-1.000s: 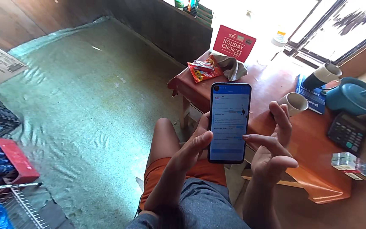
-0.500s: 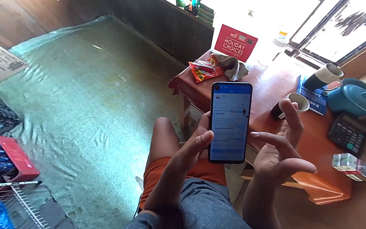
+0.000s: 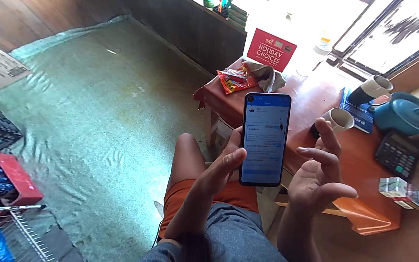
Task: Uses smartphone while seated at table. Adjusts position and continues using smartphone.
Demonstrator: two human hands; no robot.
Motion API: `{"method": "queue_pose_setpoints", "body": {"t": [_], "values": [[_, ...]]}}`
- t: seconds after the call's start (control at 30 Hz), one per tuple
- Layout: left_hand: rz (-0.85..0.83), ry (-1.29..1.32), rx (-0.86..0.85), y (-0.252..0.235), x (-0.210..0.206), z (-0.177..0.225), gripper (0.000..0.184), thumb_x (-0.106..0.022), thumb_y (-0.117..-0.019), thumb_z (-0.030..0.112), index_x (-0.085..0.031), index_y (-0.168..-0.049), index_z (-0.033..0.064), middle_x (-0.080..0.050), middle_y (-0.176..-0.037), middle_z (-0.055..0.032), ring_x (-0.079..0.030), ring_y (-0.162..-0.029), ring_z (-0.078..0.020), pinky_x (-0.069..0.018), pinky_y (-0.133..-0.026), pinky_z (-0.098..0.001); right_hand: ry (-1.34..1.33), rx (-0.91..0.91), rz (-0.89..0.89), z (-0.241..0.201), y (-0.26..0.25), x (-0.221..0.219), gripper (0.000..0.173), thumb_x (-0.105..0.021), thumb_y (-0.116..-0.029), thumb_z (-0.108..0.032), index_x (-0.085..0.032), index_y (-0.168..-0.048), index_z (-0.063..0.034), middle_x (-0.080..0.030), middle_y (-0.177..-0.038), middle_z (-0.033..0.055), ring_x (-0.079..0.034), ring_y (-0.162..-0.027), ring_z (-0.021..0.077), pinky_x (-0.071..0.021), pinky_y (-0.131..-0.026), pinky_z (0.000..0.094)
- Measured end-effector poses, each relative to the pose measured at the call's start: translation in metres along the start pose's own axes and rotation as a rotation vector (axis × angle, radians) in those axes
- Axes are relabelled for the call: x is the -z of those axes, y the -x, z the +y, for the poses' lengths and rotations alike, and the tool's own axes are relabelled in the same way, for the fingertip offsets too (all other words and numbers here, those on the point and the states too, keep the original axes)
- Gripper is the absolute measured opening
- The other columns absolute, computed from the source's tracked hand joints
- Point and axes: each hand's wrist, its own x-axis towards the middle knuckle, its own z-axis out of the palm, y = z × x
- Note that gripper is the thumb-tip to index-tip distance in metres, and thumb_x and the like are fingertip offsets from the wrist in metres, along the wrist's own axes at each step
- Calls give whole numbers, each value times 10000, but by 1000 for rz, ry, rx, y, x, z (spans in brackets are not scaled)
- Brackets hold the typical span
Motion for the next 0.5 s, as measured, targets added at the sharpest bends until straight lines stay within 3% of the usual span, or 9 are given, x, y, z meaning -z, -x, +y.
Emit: {"method": "queue_pose_setpoints", "body": {"t": [0.13,0.23,0.33,0.5], "values": [[120,-96,1,1,-8,3,925,-673,-820,684,-385,-1430,52,-632,-1191,-3,-644,-1026,-60,-561,-839,-252,-8,-13,-2,-1,1,0,668,-256,-1000,-722,-727,-1076,-254,-514,-1516,-8,-292,-1522,245,-242,-1249,456],[95,-88,-13,1,-6,2,947,-665,-819,698,-368,-1441,49,-626,-1217,-5,-636,-1070,-61,-556,-878,-261,-24,-12,8,-2,-1,1,666,-269,-993,-730,-735,-1063,-259,-525,-1507,-18,-305,-1516,238,-252,-1244,450],[-15,-31,-17,2,0,1,860,-610,-892,682,-333,-1470,107,-614,-1278,2,-612,-1159,-84,-531,-982,-308,-31,-8,7,-3,-1,2,667,-270,-990,-735,-744,-1044,-268,-521,-1513,-23,-294,-1522,246,-248,-1247,451],[-37,-2,-32,3,-1,2,780,-604,-907,661,-368,-1445,148,-623,-1268,33,-614,-1156,-73,-531,-980,-299,-33,-7,15,-5,0,3,650,-272,-994,-730,-760,-1025,-302,-517,-1514,-39,-273,-1529,250,-242,-1248,450]]}}
